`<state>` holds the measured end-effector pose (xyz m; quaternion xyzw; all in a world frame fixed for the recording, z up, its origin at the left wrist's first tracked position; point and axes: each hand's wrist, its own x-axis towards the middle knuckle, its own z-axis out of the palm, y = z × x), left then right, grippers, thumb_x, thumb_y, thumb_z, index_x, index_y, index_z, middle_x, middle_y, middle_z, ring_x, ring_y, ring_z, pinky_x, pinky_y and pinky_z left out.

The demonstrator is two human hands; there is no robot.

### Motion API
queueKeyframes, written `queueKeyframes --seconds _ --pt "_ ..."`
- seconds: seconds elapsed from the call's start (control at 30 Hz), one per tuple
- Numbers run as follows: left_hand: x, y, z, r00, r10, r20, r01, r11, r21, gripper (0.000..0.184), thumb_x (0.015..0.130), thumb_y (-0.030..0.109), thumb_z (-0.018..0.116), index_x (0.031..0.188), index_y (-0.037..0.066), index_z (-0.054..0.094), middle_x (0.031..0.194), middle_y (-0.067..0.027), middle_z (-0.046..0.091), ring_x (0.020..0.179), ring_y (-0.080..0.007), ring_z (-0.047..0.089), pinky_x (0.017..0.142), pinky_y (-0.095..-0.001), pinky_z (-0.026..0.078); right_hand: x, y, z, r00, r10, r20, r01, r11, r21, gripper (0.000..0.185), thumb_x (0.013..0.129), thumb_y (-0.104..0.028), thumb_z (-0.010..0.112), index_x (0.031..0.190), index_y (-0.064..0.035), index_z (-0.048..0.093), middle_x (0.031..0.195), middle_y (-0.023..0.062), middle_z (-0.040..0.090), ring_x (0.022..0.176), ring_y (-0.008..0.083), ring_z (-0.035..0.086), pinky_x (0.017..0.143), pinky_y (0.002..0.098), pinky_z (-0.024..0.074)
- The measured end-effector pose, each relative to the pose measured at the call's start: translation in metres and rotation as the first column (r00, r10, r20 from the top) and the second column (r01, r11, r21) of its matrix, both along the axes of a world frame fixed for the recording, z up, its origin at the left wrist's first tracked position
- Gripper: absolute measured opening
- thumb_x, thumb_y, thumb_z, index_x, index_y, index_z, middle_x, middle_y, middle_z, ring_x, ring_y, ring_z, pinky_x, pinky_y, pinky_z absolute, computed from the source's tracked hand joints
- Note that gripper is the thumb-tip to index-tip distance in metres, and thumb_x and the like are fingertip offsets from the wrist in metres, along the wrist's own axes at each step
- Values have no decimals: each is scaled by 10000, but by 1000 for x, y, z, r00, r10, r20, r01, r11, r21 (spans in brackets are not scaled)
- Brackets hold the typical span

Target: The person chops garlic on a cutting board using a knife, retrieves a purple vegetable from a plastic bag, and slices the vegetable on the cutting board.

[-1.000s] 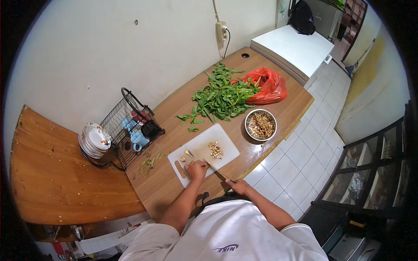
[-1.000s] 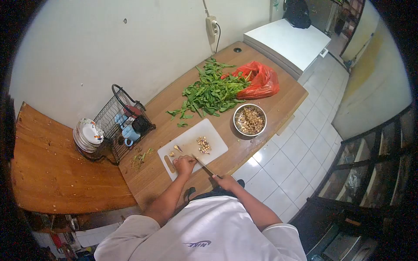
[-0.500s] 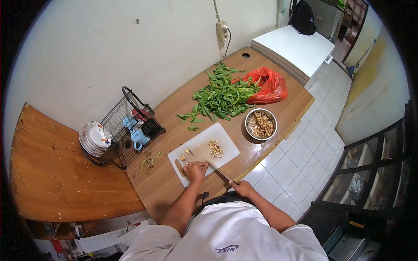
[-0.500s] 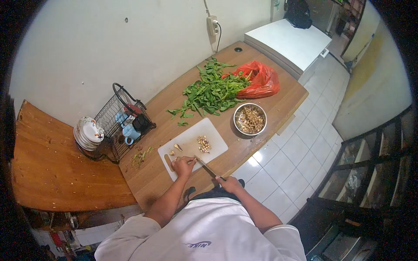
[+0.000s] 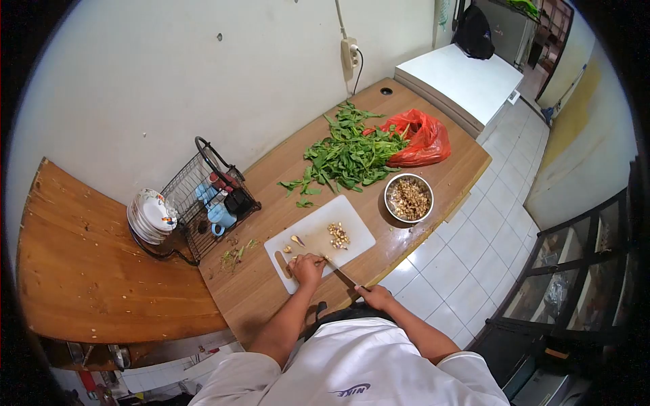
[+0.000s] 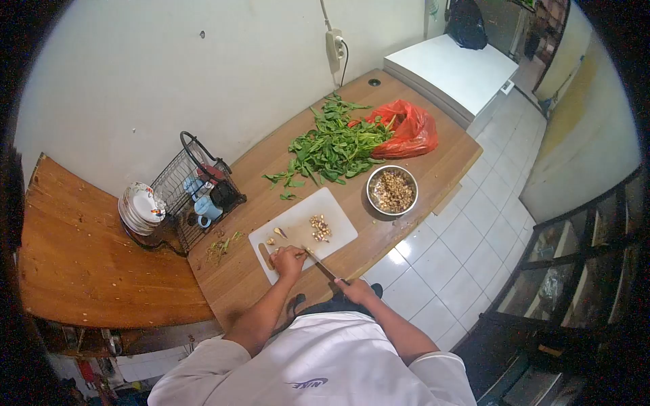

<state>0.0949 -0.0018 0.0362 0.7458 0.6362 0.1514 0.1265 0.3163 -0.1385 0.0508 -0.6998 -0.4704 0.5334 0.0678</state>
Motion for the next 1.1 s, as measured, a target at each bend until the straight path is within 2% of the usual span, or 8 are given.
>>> queueKeyframes --seconds 0.1,0.2,0.33,0.4,0.53,0.6,0.7,1.1 --pt "1 2 1 999 -12 -43 12 1000 -6 113 743 301 817 785 198 802 911 68 741 963 -203 598 940 -440 331 -6 14 1 1000 12 14 -12 998 -58 766 916 -758 413 1057 -90 761 988 224 728 1014 401 684 934 456 507" --pt "0 1 2 999 -22 -38 22 1000 8 109 739 298 817 787 201 803 908 69 740 965 -199 599 940 -442 332 -10 26 3 1000 13 23 -13 1000 1 768 920 -750 416 1076 -79 755 1003 239 723 1031 403 679 932 454 507" --pt "-1 -4 -4 1000 7 -10 -6 1000 20 107 735 294 817 791 203 804 901 69 737 973 -195 599 944 -440 331 -4 19 4 999 17 31 -16 1000 -24 767 925 -738 422 1079 -61 750 1002 249 719 1025 407 679 926 449 511" --pt "-1 -4 -8 999 33 22 -34 998 43 106 735 291 816 795 205 806 892 65 732 984 -190 596 950 -444 327 1 11 4 1000 14 4 -14 1000 -5 727 931 -714 437 1100 -75 740 976 215 730 1033 393 683 927 463 515" --pt "-4 -7 -13 1000 14 28 -15 998 60 114 740 301 816 801 205 806 886 58 729 994 -190 592 962 -447 315 5 1 15 998 26 -63 -29 999 -46 695 944 -688 444 1134 -83 728 989 225 727 1043 403 676 938 466 511" --pt "-4 -6 -13 1000 13 12 -14 997 78 112 744 303 816 799 206 807 876 52 726 999 -190 591 977 -451 301 3 -2 22 1000 14 2 -14 999 40 689 952 -680 441 1150 -84 722 994 224 727 1040 404 675 942 467 508" --pt "-2 -5 -8 999 27 44 -27 1000 8 108 747 298 813 796 202 806 868 46 724 1006 -196 591 990 -450 290 4 -1 14 1000 22 -19 -22 1000 14 687 952 -685 436 1162 -95 718 1003 233 723 1041 406 674 940 474 508" --pt "-2 -6 -7 1000 21 4 -21 999 37 94 731 273 818 774 191 799 872 34 728 992 -211 609 978 -441 307 -2 4 -7 998 46 -46 -47 999 -25 751 934 -734 404 1168 -95 722 1080 287 694 1069 435 658 941 488 503"
